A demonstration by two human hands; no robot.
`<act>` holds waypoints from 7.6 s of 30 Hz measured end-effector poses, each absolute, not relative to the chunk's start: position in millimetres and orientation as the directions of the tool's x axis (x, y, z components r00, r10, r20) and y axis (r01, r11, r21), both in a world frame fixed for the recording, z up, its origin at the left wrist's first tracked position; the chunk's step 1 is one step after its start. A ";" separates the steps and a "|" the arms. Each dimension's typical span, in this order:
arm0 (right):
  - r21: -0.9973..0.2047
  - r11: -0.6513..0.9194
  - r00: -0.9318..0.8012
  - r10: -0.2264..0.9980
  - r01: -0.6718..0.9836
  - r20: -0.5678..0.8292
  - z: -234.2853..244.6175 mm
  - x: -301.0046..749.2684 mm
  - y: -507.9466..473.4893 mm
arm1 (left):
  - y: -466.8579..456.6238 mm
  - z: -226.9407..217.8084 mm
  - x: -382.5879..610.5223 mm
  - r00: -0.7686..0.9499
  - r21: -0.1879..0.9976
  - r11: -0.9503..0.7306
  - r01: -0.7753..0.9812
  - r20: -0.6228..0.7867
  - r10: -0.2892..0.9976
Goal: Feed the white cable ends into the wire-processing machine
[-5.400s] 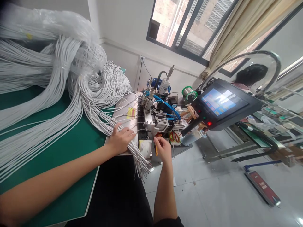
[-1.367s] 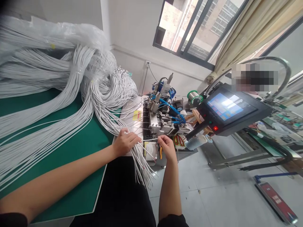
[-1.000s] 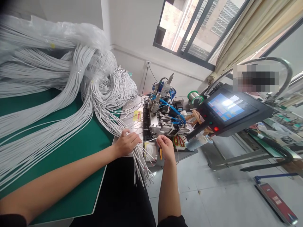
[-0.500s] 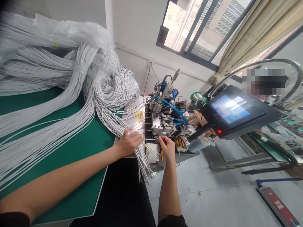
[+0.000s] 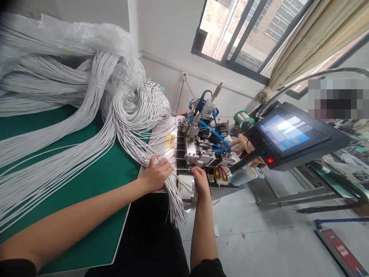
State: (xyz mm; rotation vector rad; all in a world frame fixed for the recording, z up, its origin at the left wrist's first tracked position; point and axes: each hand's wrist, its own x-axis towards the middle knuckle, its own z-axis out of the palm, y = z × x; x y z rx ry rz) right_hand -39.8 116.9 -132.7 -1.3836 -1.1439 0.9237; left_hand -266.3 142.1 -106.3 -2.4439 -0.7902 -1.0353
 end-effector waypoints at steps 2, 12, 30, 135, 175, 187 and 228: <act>-0.992 0.015 0.257 0.965 0.127 0.048 -135.6 -43.3 117.5 | 141.9 -106.3 -266.6 0.573 -0.120 -0.771 0.626 0.742 0.349; -0.850 0.034 0.356 0.899 0.525 0.256 -112.6 -30.4 67.8 | 139.8 -105.6 -270.2 0.574 -0.188 -0.769 0.610 0.774 0.266; -0.823 0.029 0.034 0.998 0.567 0.059 -88.5 -50.3 19.1 | 140.8 -101.6 -271.6 0.535 -0.138 -0.797 0.588 0.806 0.255; -0.833 -0.013 0.016 1.000 0.554 -0.005 -99.8 -68.6 9.3 | 147.0 -104.9 -273.4 0.596 -0.155 -0.856 0.494 0.777 0.203; -0.842 0.119 0.214 0.940 0.525 0.267 -113.1 -37.9 103.9 | 145.5 -106.6 -265.5 0.549 -0.204 -0.793 0.575 0.815 0.189; -0.915 0.116 0.206 0.956 0.387 0.209 -126.2 -35.0 109.9 | 145.7 -109.3 -263.2 0.569 -0.162 -0.773 0.614 0.769 0.292; -0.908 0.059 0.394 0.888 0.414 0.237 -118.4 -38.6 71.4 | 137.4 -105.4 -271.4 0.555 -0.157 -0.735 0.660 0.762 0.335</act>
